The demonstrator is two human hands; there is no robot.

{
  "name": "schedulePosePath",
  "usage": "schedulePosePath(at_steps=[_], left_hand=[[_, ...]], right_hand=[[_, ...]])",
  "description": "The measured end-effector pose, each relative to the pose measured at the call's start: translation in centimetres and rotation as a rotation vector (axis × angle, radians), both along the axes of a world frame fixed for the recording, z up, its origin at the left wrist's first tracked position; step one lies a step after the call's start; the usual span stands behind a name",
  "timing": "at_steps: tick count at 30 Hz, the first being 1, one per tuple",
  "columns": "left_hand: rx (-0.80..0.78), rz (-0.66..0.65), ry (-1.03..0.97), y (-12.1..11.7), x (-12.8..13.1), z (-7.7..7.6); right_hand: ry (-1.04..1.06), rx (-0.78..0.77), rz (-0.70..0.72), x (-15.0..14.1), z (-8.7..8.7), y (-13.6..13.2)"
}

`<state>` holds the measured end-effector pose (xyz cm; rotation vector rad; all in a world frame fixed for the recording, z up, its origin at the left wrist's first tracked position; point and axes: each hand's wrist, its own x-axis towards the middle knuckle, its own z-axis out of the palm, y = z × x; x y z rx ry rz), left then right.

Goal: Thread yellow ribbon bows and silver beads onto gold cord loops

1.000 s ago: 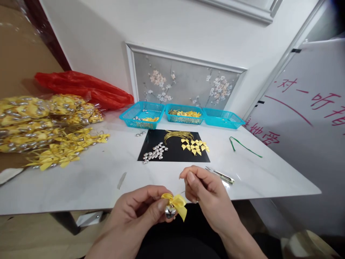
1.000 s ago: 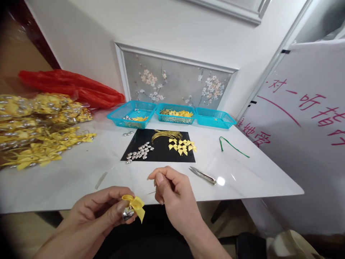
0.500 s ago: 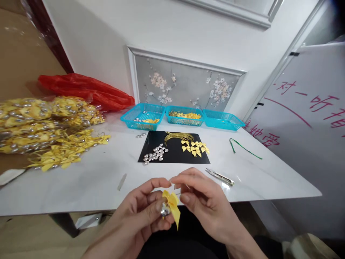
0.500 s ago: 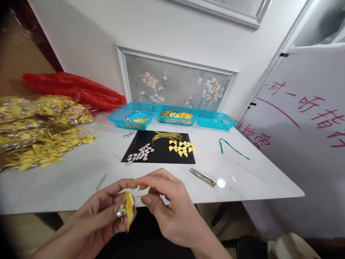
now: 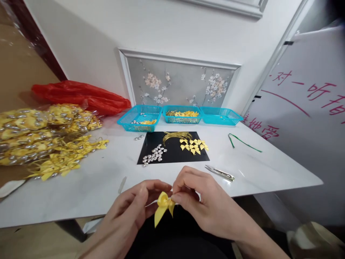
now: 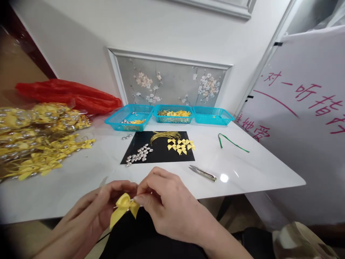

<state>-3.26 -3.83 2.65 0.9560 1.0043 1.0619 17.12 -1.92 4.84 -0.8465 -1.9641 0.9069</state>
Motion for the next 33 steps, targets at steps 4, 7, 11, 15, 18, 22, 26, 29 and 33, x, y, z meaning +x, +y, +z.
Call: schedulePosePath(at_steps=[4,7,11,15,18,22,26,29,33], left_hand=[[0.107,0.028,0.223,-0.1,0.7,0.8],[0.169,0.046,0.29,0.0,1.8,1.3],[0.123,0.022,0.24,0.3,2.5,1.1],[0.021,-0.061,0.194,1.0,2.5,0.4],[-0.024,-0.13,0.264,2.4,2.7,-0.5],[0.004,-0.157,0.43,5.1,3.4,-2.0],[0.033,-0.173,0.49,6.8,3.8,-2.9],[0.049,-0.151,0.6,7.2,4.1,-2.9],[0.105,-0.1,0.793,7.4,4.5,-2.8]], right_hand=[[-0.123,0.036,-0.114,0.0,0.4,-0.7],[-0.157,0.066,-0.142,-0.1,0.5,-0.9],[-0.182,0.083,-0.178,0.1,0.3,-0.8],[-0.244,0.082,-0.224,0.6,-0.5,-0.3],[-0.322,0.034,-0.261,0.8,-1.6,0.8],[-0.395,-0.046,-0.284,1.0,-3.4,2.8],[-0.425,-0.091,-0.295,0.9,-4.8,4.4],[-0.477,-0.105,-0.291,0.7,-5.6,5.2],[-0.542,-0.075,-0.291,0.3,-6.9,5.7]])
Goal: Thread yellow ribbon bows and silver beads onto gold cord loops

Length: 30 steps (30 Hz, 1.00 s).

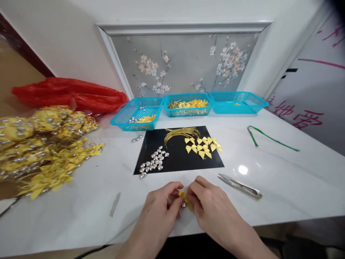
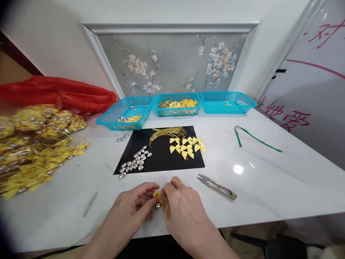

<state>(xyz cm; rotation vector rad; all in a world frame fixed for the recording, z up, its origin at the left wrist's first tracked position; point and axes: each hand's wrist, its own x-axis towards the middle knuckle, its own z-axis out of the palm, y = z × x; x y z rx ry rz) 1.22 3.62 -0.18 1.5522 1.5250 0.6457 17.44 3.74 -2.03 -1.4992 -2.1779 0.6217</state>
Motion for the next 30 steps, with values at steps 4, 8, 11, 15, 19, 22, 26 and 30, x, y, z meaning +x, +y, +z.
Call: schedulePosePath(at_steps=[4,8,11,15,19,22,26,30], left_hand=[[0.074,-0.033,0.105,0.7,0.1,0.1],[0.089,-0.113,0.115,1.2,-0.1,0.1],[0.086,-0.143,0.121,1.4,-0.2,0.0],[0.087,-0.163,0.143,1.4,-0.2,0.0],[0.115,-0.182,0.171,1.6,-0.1,0.1],[0.137,-0.195,0.181,1.6,-0.1,0.1],[0.18,-0.195,0.187,1.4,-0.5,0.3],[0.37,-0.034,0.325,2.5,-0.8,1.6]], right_hand=[[0.114,-0.009,-0.001,0.3,-0.6,0.5],[0.384,0.028,-0.073,1.4,-0.1,1.3],[0.457,0.079,-0.128,2.0,0.4,1.9],[0.467,0.14,-0.158,2.1,1.0,2.0],[0.493,0.174,-0.156,2.0,1.2,1.8],[0.52,0.181,-0.166,2.0,1.1,1.5],[0.588,0.123,-0.116,1.9,0.2,1.1],[0.719,0.104,-0.048,1.7,-1.2,0.7]])
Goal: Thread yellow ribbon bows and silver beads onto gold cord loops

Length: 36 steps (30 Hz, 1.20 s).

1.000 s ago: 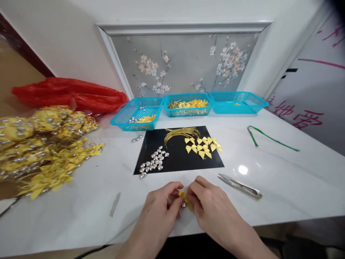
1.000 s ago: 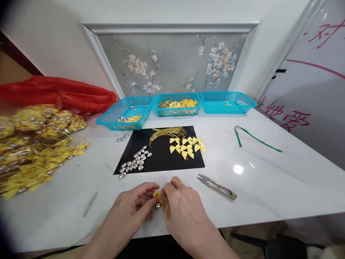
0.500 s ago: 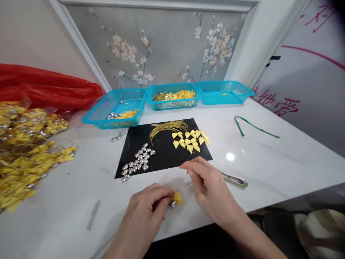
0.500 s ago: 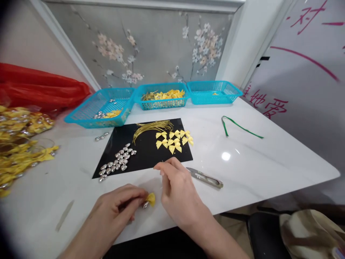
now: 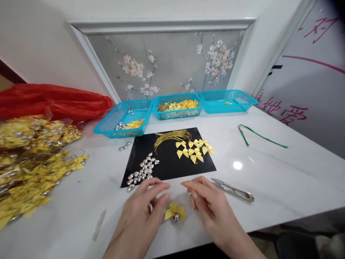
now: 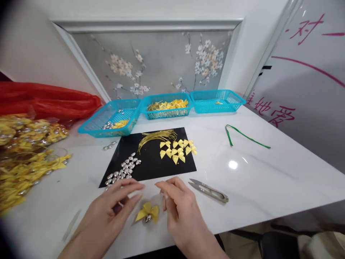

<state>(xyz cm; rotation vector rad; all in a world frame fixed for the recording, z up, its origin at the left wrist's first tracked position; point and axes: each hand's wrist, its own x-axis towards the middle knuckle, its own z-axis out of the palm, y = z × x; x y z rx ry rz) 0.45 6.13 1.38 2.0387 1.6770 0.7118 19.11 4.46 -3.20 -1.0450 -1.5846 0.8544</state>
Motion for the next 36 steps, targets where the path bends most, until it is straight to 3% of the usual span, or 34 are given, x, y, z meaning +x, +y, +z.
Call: schedulePosePath(at_steps=[4,8,13,17,21,27,31,36], left_hand=[[0.164,0.137,0.138,3.8,0.8,2.0],[0.198,0.155,0.282,9.4,2.0,2.9],[0.172,-0.065,0.419,15.8,3.3,2.3],[0.14,-0.225,0.528,19.2,4.3,1.9],[0.121,-0.265,0.622,20.7,4.7,1.7],[0.117,-0.246,0.671,21.2,4.9,1.6],[0.123,-0.22,0.62,21.2,4.5,1.8],[0.126,-0.144,0.466,21.2,3.6,1.9]], right_hand=[[0.075,0.051,0.02,-0.4,-0.5,-0.1],[0.072,0.096,0.04,-0.7,-0.5,-0.3],[0.123,0.148,-0.004,-1.2,-1.5,-0.5],[0.165,0.187,-0.051,-1.6,-2.4,0.0],[0.183,0.213,-0.12,-2.4,-3.1,0.6],[0.232,0.265,-0.196,-3.2,-4.2,1.2],[0.172,0.217,-0.14,-3.2,-4.6,1.3],[0.178,0.274,-0.191,-2.7,-3.8,1.4]])
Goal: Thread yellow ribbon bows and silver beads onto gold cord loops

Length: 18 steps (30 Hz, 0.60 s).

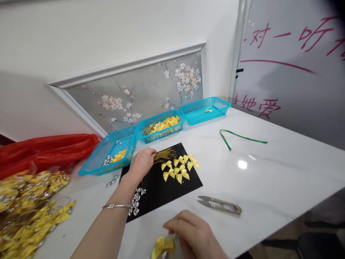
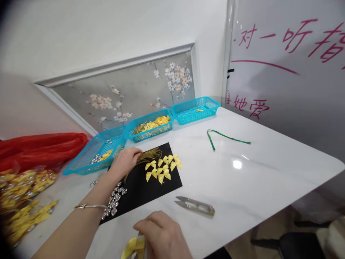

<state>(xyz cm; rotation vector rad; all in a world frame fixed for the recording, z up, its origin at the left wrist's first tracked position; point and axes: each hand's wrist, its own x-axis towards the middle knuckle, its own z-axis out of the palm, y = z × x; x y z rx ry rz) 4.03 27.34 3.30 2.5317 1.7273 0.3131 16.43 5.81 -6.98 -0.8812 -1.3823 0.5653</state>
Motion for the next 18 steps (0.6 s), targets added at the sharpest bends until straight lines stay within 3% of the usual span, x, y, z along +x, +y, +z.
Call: schedulePosePath(at_steps=[6,10,15,18], left_hand=[[-0.003,0.121,-0.372,-0.3,-0.9,0.4],[0.004,0.203,-0.744,-1.5,-1.3,1.8],[-0.01,0.223,-1.206,-6.6,-1.4,4.7],[-0.128,0.208,-1.389,-11.4,-1.1,4.9]], right_hand=[[-0.106,0.012,0.118,1.5,1.9,-0.4],[-0.065,0.02,0.123,1.6,2.3,-0.8],[-0.055,0.032,0.093,1.9,2.8,-0.9],[-0.057,0.042,0.042,2.3,3.2,-1.0]])
